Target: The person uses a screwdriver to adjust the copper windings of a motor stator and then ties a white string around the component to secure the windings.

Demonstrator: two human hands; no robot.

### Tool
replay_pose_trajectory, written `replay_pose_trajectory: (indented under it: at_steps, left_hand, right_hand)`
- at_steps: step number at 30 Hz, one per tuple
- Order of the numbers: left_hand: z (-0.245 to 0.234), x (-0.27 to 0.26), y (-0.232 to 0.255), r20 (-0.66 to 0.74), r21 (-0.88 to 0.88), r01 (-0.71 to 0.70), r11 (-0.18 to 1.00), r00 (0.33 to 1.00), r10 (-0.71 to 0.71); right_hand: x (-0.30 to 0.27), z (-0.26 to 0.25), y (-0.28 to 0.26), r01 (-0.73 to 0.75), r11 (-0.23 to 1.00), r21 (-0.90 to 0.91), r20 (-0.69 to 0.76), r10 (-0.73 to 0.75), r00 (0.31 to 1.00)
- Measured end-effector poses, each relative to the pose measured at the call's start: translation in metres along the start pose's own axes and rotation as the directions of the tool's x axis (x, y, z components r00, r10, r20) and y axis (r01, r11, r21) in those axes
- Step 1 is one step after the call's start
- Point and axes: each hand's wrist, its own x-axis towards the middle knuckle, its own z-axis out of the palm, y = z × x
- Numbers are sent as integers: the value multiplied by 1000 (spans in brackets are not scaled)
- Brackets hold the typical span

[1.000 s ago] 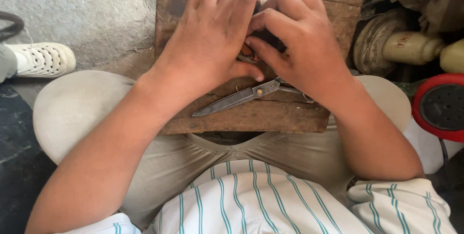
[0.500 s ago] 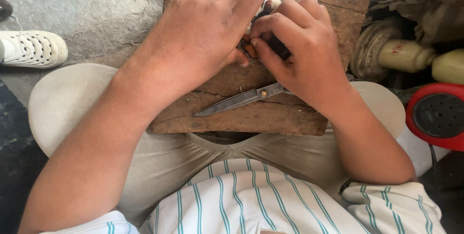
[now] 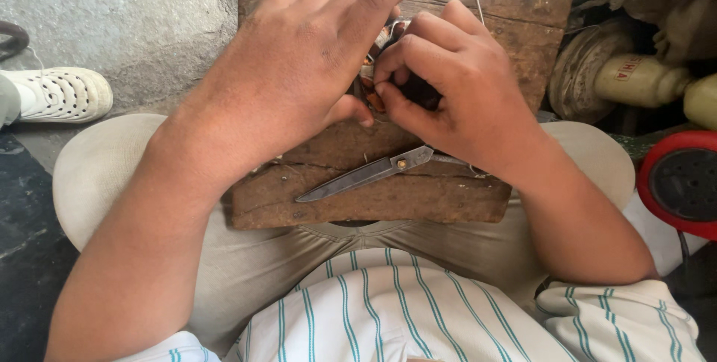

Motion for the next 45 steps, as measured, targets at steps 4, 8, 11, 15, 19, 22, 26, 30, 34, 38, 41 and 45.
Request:
replay_pose_trajectory:
  at_steps: [4, 8, 11, 15, 19, 22, 26, 30, 34, 38, 41, 45]
  left_hand:
    - [-5, 1, -2, -36, -22, -44, 999, 998, 43]
    - [-6, 5, -6, -69, -68, -95, 993, 993, 91]
    - [-6, 8, -9, -47, -88, -103, 991, 994, 99]
    - [-10, 12, -11, 7, -88, -100, 991, 995, 101]
    - [-12, 13, -8, 42, -20, -89, 996, 995, 90]
    - [-15, 13, -7, 91, -95, -52, 994, 994, 61]
    - [-27, 16, -8, 52, -118, -82, 990, 995, 89]
    - [-37, 18, -9, 97, -85, -125, 988, 986, 133]
    - [-35, 18, -7, 129, -45, -145, 988, 980, 149]
    - [-36, 16, -8, 140, 5, -165, 986, 977, 163]
    - [-37, 14, -9, 124, -118, -104, 988, 985, 119]
    - [-39, 12, -13, 208, -155, -7, 988, 977, 40]
  right_hand:
    - [4, -3, -3, 19, 1000, -10, 8, -19, 1000]
    - [2, 0, -3, 12, 999, -33, -20, -13, 1000]
    - [1, 8, -3, -15, 999, -50, -63, 12, 998]
    - [5, 16, -16, -83, 990, -117, -136, 67, 988]
    - [17, 11, -27, -47, 996, -78, -154, 34, 987]
    - [20, -8, -23, -133, 985, 114, -49, 140, 989]
    - [18, -26, -5, -85, 990, 116, 52, 80, 995]
    - [12, -28, -1, -117, 987, 114, 67, 110, 992]
    - [14, -27, -2, -153, 979, 131, 93, 142, 985]
    - [14, -26, -1, -79, 994, 77, 90, 72, 993]
    - [15, -26, -1, -6, 999, 52, 73, 3, 997]
    - [15, -17, -8, 74, 997, -27, 17, -73, 997]
